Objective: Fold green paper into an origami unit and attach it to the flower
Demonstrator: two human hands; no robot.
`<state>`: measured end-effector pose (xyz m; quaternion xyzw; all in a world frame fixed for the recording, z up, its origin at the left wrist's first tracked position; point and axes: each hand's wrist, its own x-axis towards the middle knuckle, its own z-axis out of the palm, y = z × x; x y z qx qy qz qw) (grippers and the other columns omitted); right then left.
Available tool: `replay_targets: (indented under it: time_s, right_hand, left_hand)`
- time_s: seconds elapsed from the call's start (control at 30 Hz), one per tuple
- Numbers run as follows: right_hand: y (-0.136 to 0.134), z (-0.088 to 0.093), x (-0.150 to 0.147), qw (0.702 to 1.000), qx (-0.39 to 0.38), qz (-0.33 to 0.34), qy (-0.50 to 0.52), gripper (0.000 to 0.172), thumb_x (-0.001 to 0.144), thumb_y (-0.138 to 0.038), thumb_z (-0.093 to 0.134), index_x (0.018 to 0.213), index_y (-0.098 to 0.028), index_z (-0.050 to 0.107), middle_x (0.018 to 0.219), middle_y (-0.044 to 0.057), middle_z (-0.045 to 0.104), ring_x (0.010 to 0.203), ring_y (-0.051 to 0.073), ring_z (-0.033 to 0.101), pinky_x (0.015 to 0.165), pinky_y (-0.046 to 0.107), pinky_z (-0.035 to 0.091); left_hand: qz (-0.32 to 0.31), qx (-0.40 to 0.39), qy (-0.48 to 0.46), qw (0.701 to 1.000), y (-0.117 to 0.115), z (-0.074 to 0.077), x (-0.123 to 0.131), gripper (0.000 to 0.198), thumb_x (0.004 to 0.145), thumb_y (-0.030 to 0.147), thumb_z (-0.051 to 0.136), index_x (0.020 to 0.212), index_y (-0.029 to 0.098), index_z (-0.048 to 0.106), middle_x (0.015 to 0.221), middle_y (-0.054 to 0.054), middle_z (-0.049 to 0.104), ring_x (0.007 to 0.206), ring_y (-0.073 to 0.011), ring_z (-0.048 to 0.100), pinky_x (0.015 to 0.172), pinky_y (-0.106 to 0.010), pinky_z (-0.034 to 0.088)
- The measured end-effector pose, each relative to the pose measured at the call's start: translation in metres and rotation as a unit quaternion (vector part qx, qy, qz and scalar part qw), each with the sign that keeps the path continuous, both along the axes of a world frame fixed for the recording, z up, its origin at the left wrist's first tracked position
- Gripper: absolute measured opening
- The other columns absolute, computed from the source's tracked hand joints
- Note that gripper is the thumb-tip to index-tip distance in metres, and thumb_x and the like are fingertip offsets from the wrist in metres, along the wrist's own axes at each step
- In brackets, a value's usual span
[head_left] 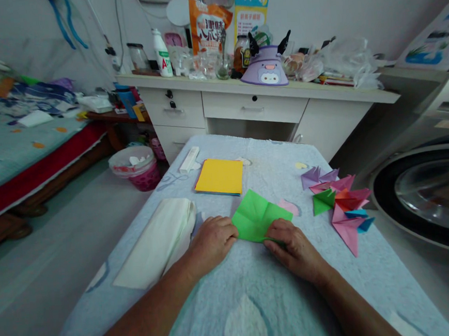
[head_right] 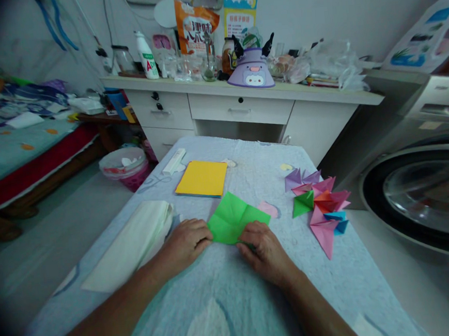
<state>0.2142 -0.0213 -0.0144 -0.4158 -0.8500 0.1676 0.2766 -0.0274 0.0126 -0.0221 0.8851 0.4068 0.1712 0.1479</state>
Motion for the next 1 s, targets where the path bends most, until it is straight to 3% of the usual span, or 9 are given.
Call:
replay_targets:
  time_s: [0.23,0.37,0.63,1.0]
  right_hand:
    - [0.003,-0.002,0.007,0.998,-0.025,-0.048,0.01,0.019,0.094,-0.028,0.052,0.079,-0.02,0.061,0.081,0.004,0.061,0.081,0.02,0.057,0.075,0.035,0.044]
    - [0.006,-0.011,0.011,0.997,-0.02,-0.078,-0.007,0.019,0.093,-0.029,0.053,0.079,-0.019,0.061,0.08,0.005,0.06,0.081,0.021,0.057,0.077,0.037,0.044]
    - [0.009,-0.017,0.013,0.986,-0.05,-0.149,-0.058,0.019,0.086,-0.029,0.06,0.071,-0.019,0.058,0.088,0.008,0.061,0.088,0.024,0.054,0.081,0.039,0.042]
    - [0.008,-0.017,0.009,0.979,-0.061,-0.176,-0.084,0.014,0.078,-0.024,0.068,0.07,-0.018,0.058,0.089,0.008,0.06,0.088,0.025,0.053,0.081,0.038,0.039]
  left_hand:
    - [0.04,-0.085,-0.057,0.994,-0.003,0.006,-0.002,0.003,0.08,0.017,0.066,0.081,0.02,0.067,0.084,-0.001,0.063,0.086,-0.0186,0.059,0.075,-0.028,0.041]
    - [0.054,-0.108,-0.073,0.99,-0.003,0.008,-0.003,0.01,0.081,0.013,0.06,0.076,0.019,0.067,0.083,-0.002,0.061,0.087,-0.0185,0.058,0.077,-0.028,0.042]
    - [0.068,-0.113,-0.074,0.989,-0.002,0.006,-0.005,0.013,0.086,0.019,0.054,0.08,0.018,0.066,0.085,-0.003,0.059,0.09,-0.0194,0.056,0.081,-0.031,0.042]
    - [0.119,-0.083,-0.035,0.989,-0.006,0.005,0.001,0.007,0.08,0.017,0.058,0.075,0.019,0.063,0.084,-0.003,0.057,0.088,-0.0197,0.053,0.082,-0.033,0.04]
